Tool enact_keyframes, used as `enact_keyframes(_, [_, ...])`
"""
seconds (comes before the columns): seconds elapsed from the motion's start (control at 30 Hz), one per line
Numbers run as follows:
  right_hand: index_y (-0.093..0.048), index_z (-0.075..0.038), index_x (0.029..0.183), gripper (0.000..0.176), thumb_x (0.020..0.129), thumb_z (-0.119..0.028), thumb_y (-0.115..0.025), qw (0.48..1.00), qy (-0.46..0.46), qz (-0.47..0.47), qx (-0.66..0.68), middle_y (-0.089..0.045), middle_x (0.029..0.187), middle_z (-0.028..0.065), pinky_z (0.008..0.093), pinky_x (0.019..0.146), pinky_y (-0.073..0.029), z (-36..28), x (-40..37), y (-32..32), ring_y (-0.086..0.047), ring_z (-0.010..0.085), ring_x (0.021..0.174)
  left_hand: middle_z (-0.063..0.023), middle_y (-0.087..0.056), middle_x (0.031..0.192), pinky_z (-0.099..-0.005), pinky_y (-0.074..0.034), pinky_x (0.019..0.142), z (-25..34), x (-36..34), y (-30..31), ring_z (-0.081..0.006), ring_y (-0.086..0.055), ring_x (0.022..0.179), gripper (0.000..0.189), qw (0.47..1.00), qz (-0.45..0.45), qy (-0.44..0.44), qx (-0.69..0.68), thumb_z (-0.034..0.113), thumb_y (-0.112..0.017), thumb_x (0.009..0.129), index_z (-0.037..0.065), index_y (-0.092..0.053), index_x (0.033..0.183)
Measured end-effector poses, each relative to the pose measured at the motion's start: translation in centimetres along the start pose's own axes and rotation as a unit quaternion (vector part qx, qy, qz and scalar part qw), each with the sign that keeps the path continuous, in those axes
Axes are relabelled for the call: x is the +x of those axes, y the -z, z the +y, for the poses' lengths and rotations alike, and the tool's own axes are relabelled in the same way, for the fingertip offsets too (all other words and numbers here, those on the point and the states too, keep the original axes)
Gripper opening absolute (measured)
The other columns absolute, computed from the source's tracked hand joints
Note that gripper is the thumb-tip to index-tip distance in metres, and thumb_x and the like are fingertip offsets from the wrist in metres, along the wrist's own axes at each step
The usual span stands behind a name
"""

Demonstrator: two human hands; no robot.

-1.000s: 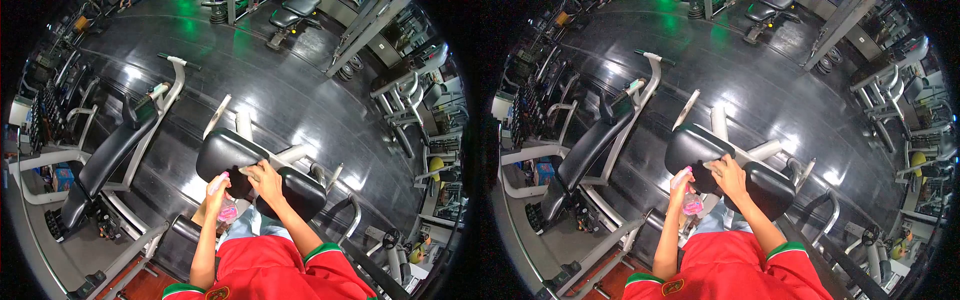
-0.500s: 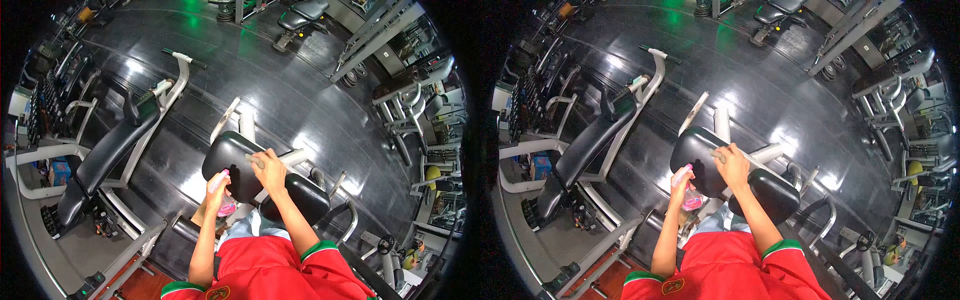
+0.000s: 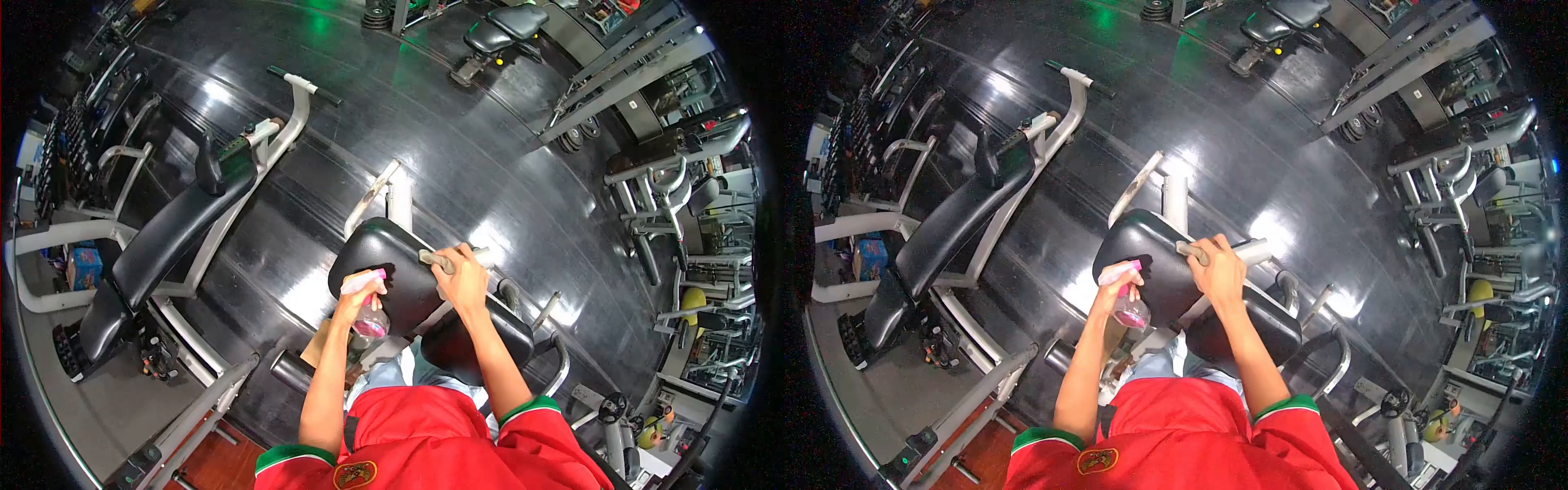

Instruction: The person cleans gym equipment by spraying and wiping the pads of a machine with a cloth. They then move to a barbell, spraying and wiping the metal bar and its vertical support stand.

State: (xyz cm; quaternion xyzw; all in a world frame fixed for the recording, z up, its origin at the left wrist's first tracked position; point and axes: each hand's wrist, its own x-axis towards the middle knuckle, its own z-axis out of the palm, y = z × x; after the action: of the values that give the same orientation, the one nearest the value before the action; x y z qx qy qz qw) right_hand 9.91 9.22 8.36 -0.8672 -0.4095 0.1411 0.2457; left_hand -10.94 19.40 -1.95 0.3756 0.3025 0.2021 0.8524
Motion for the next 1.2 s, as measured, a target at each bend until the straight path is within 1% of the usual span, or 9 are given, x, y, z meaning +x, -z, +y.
enact_keyframes(0.2, [-0.072, -0.015, 0.097, 0.021, 0.077, -0.023, -0.074, 0.998, 0.045, -0.036, 0.01, -0.06, 0.094, 0.0075, 0.0461, 0.071, -0.053, -2.2, 0.2, -2.5, -0.066, 0.0321, 0.082, -0.0151, -0.065, 0.069, -0.0365, -0.05, 0.045, -2.2, 0.7, 1.3, -0.0216, -0.052, 0.04, 0.057, 0.989, 0.13, 0.025, -0.062, 0.057, -0.056, 0.092, 0.0, -0.063, 0.088])
enact_keyframes(0.4, [-0.071, -0.02, 0.096, 0.023, 0.075, -0.024, -0.078, 0.959, 0.228, -0.153, -0.065, -0.058, 0.1, 0.0019, 0.0422, 0.068, -0.056, -1.5, -2.1, -2.8, -0.066, 0.0254, 0.09, -0.0166, -0.065, 0.07, -0.0368, -0.049, 0.044, -2.8, 0.9, 2.3, -0.0228, -0.052, 0.039, 0.057, 0.988, 0.124, 0.041, -0.085, 0.058, -0.055, 0.092, 0.001, -0.063, 0.092])
enact_keyframes(0.47, [-0.071, -0.021, 0.094, 0.02, 0.076, -0.026, -0.076, 0.959, 0.233, -0.143, -0.071, -0.059, 0.1, 0.002, 0.0421, 0.066, -0.056, 0.0, -1.7, -2.5, -0.067, 0.0253, 0.088, -0.0173, -0.065, 0.07, -0.037, -0.049, 0.043, -2.8, 0.9, 2.1, -0.0229, -0.052, 0.039, 0.057, 0.986, 0.135, 0.042, -0.085, 0.058, -0.056, 0.092, 0.002, -0.063, 0.092])
enact_keyframes(0.5, [-0.072, -0.02, 0.094, 0.019, 0.076, -0.026, -0.075, 0.968, 0.207, -0.135, -0.053, -0.059, 0.097, 0.0029, 0.0426, 0.066, -0.055, 0.2, -1.1, -1.9, -0.067, 0.0262, 0.086, -0.0204, -0.067, 0.068, -0.0346, -0.05, 0.04, -2.3, 0.8, 1.6, -0.0223, -0.054, 0.037, 0.052, 0.981, 0.15, 0.032, -0.123, 0.045, -0.06, 0.093, -0.006, -0.064, 0.085])
enact_keyframes(0.77, [-0.073, -0.015, 0.096, 0.022, 0.076, -0.023, -0.075, 0.997, 0.068, -0.044, -0.002, -0.062, 0.091, 0.0068, 0.045, 0.069, -0.053, -2.7, 2.3, -2.5, -0.067, 0.031, 0.081, -0.0179, -0.066, 0.071, -0.0373, -0.051, 0.043, -2.8, 1.0, 2.4, -0.0237, -0.055, 0.041, 0.057, 0.988, 0.123, 0.038, -0.086, 0.057, -0.055, 0.092, 0.001, -0.064, 0.093])
enact_keyframes(0.87, [-0.073, -0.015, 0.095, 0.02, 0.076, -0.021, -0.074, 0.991, 0.11, -0.069, 0.014, -0.061, 0.091, 0.0068, 0.0444, 0.07, -0.053, -4.1, 1.9, -3.2, -0.067, 0.0302, 0.082, -0.0201, -0.067, 0.068, -0.0343, -0.049, 0.038, -2.7, 1.0, 2.1, -0.0228, -0.054, 0.037, 0.055, 0.981, 0.14, 0.037, -0.131, 0.046, -0.057, 0.094, -0.007, -0.064, 0.084])
enact_keyframes(0.93, [-0.072, -0.017, 0.095, 0.02, 0.077, -0.022, -0.075, 0.987, 0.13, -0.096, -0.005, -0.061, 0.094, 0.0052, 0.0433, 0.07, -0.054, -4.3, 1.2, -3.5, -0.067, 0.0286, 0.083, -0.0169, -0.066, 0.07, -0.0371, -0.052, 0.044, -2.6, 0.9, 2.2, -0.024, -0.055, 0.041, 0.06, 0.985, 0.134, 0.058, -0.091, 0.06, -0.053, 0.092, 0.001, -0.063, 0.091])
enact_keyframes(1.03, [-0.072, -0.019, 0.091, 0.019, 0.073, -0.021, -0.077, 0.957, 0.247, -0.138, -0.065, -0.059, 0.091, 0.0021, 0.0422, 0.067, -0.055, -3.8, -0.1, -3.7, -0.067, 0.0243, 0.084, -0.0167, -0.066, 0.07, -0.037, -0.052, 0.045, -2.7, 1.0, 2.4, -0.0242, -0.054, 0.04, 0.062, 0.987, 0.12, 0.053, -0.097, 0.061, -0.052, 0.091, 0.0, -0.063, 0.09])
enact_keyframes(1.2, [-0.071, -0.019, 0.092, 0.02, 0.074, -0.025, -0.077, 0.97, 0.18, -0.152, -0.056, -0.059, 0.091, 0.0042, 0.0432, 0.066, -0.055, -2.1, 1.8, -1.8, -0.067, 0.0274, 0.082, -0.0176, -0.066, 0.072, -0.0378, -0.052, 0.042, -2.6, 1.1, 2.2, -0.0256, -0.057, 0.042, 0.064, 0.981, 0.133, 0.067, -0.125, 0.062, -0.05, 0.091, -0.001, -0.063, 0.092])
